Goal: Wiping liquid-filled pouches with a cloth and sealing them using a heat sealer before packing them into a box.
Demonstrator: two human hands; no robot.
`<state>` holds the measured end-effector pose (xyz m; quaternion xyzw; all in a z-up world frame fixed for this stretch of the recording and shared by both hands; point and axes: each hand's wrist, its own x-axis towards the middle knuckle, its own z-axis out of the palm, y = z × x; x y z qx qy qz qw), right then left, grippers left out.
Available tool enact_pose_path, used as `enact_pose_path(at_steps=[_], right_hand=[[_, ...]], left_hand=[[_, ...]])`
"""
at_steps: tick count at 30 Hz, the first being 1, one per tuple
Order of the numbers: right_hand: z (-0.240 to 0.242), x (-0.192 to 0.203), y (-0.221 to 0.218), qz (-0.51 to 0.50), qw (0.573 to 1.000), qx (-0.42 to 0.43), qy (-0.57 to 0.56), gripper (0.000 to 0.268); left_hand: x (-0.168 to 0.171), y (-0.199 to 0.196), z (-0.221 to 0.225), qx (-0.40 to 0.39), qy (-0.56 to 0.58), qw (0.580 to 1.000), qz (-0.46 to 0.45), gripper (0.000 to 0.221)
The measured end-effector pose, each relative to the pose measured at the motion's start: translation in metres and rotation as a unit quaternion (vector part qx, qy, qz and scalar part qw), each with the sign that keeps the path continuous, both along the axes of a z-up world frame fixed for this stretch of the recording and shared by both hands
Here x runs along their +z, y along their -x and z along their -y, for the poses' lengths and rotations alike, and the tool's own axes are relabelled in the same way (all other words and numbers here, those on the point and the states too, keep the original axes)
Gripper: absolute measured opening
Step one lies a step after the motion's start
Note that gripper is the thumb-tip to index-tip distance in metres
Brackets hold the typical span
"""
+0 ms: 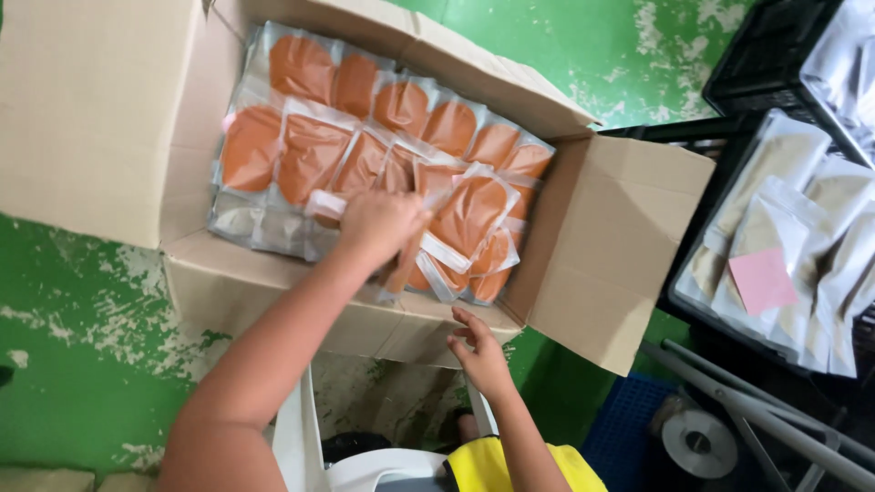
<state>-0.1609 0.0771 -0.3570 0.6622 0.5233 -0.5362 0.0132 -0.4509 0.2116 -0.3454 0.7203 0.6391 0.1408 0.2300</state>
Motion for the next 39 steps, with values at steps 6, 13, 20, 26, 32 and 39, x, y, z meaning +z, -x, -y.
enact_pose_path(at_steps=[6,13,20,26,32,39], right_hand=[[0.028,-0.023,-0.017,-0.055,0.988,-0.141,-0.013,0.051],[0.067,-0.038,-0.053,-0.052,0.981,-0.187,0.012,0.048],[0.054,-0.016,-0.074,-0.055,0.977,-0.208,0.002,0.049],[0.036,-0.006,-0.090,-0.064,0.971,-0.228,-0.018,0.049],[0.038,-0.005,-0.098,-0.080,0.960,-0.260,-0.061,0.048],[0.020,0.086,-0.082,-0.102,0.958,-0.238,-0.127,0.044]], left_hand=[[0.084,-0.053,-0.011,0.077,0.065,0.968,0.230,0.044],[-0.067,-0.151,-0.028,0.195,0.143,0.919,0.310,0.049],[-0.070,-0.116,-0.018,0.112,0.312,0.944,-0.009,0.032],[-0.137,-0.122,0.016,0.251,-0.019,0.962,0.101,0.020],[-0.060,-0.149,0.031,0.152,0.209,0.939,0.225,0.028],[0.112,-0.168,0.046,-0.071,0.242,0.924,0.287,0.035]])
